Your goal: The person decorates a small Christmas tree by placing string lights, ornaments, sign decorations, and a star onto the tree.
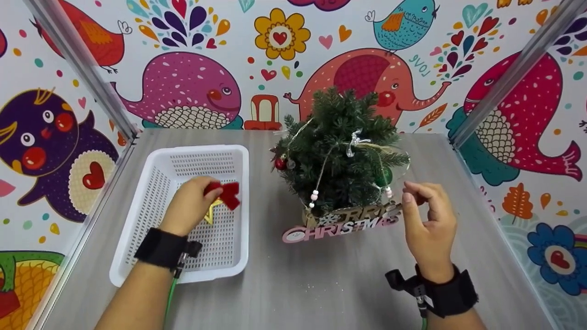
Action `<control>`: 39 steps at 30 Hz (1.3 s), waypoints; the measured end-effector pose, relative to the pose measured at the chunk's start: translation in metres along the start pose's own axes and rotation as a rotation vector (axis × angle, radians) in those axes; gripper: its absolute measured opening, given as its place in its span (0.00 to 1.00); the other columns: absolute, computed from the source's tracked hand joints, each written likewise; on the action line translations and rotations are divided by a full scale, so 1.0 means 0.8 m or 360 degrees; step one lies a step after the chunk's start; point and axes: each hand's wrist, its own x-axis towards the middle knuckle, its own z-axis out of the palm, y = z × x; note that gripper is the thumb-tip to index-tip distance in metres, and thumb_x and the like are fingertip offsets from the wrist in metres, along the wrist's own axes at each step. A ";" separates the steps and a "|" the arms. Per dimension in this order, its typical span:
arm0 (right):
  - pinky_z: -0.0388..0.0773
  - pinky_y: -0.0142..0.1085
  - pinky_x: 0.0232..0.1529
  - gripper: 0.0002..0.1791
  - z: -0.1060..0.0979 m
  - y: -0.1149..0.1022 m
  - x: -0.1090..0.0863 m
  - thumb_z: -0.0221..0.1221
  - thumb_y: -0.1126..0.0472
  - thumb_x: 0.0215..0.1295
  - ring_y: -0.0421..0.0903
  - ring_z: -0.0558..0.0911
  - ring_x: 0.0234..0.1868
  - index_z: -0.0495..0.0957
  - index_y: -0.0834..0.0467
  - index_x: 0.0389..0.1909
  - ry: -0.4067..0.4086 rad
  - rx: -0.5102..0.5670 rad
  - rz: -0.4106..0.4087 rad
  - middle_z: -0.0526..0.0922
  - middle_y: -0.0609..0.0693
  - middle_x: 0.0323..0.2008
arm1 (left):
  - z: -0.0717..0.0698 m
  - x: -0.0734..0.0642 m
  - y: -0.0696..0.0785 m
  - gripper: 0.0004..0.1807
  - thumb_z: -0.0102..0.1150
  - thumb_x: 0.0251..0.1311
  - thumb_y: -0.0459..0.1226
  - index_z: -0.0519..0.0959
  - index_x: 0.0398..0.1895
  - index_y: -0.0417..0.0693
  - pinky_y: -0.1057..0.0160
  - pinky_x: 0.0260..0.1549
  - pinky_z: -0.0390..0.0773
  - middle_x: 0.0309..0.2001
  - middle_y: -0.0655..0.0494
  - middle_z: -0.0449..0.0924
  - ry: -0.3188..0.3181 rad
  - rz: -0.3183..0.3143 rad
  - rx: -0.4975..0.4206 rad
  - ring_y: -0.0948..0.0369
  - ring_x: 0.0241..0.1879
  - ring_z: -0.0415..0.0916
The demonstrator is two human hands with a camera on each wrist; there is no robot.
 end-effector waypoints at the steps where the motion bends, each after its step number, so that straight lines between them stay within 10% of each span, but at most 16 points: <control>1: 0.71 0.27 0.48 0.09 0.001 -0.003 0.000 0.60 0.74 0.69 0.37 0.76 0.42 0.83 0.73 0.46 0.0008 0.0011 -0.0019 0.83 0.51 0.41 | -0.004 -0.004 0.015 0.12 0.62 0.71 0.36 0.84 0.52 0.38 0.47 0.50 0.81 0.48 0.41 0.86 0.0101 0.0010 -0.0048 0.47 0.46 0.82; 5: 0.71 0.27 0.48 0.12 0.008 -0.022 0.000 0.60 0.67 0.73 0.38 0.75 0.41 0.81 0.76 0.44 0.0039 0.0109 -0.0112 0.83 0.52 0.41 | -0.019 -0.027 0.078 0.14 0.66 0.69 0.37 0.85 0.53 0.41 0.55 0.46 0.83 0.49 0.46 0.86 0.0501 0.0139 -0.0193 0.53 0.44 0.84; 9: 0.73 0.26 0.47 0.14 0.021 -0.043 -0.003 0.61 0.66 0.73 0.39 0.76 0.40 0.79 0.79 0.42 0.0027 0.0292 -0.0216 0.83 0.54 0.40 | -0.025 -0.056 0.134 0.12 0.71 0.63 0.35 0.86 0.48 0.39 0.69 0.41 0.84 0.43 0.48 0.87 0.0871 0.0487 -0.0239 0.56 0.38 0.83; 15: 0.76 0.25 0.46 0.18 0.036 -0.065 -0.013 0.63 0.62 0.72 0.42 0.78 0.40 0.79 0.78 0.44 -0.0109 0.0448 -0.0384 0.82 0.57 0.40 | -0.011 -0.081 0.196 0.20 0.63 0.70 0.46 0.83 0.38 0.34 0.72 0.44 0.84 0.36 0.45 0.87 0.1165 0.1011 -0.0402 0.52 0.35 0.86; 23: 0.78 0.30 0.59 0.28 0.047 -0.078 -0.026 0.68 0.56 0.69 0.45 0.82 0.57 0.76 0.78 0.54 -0.0223 0.0538 -0.0541 0.85 0.58 0.55 | 0.036 -0.100 0.247 0.11 0.64 0.70 0.41 0.81 0.44 0.41 0.68 0.44 0.85 0.39 0.50 0.87 0.0787 0.1405 -0.0694 0.58 0.38 0.85; 32: 0.79 0.23 0.41 0.15 0.038 -0.072 -0.018 0.69 0.65 0.66 0.38 0.83 0.40 0.82 0.75 0.42 -0.0198 0.0452 -0.0237 0.88 0.53 0.40 | 0.057 -0.074 0.263 0.14 0.71 0.62 0.36 0.84 0.49 0.42 0.70 0.41 0.82 0.43 0.52 0.87 0.0568 0.1078 -0.0719 0.61 0.42 0.82; 39: 0.78 0.24 0.46 0.11 0.035 -0.069 0.010 0.69 0.71 0.63 0.34 0.84 0.45 0.84 0.69 0.45 -0.0144 0.0140 -0.0144 0.88 0.54 0.43 | 0.056 -0.046 0.283 0.08 0.59 0.73 0.35 0.80 0.51 0.41 0.61 0.54 0.82 0.55 0.51 0.87 0.0539 0.1136 -0.0493 0.58 0.51 0.83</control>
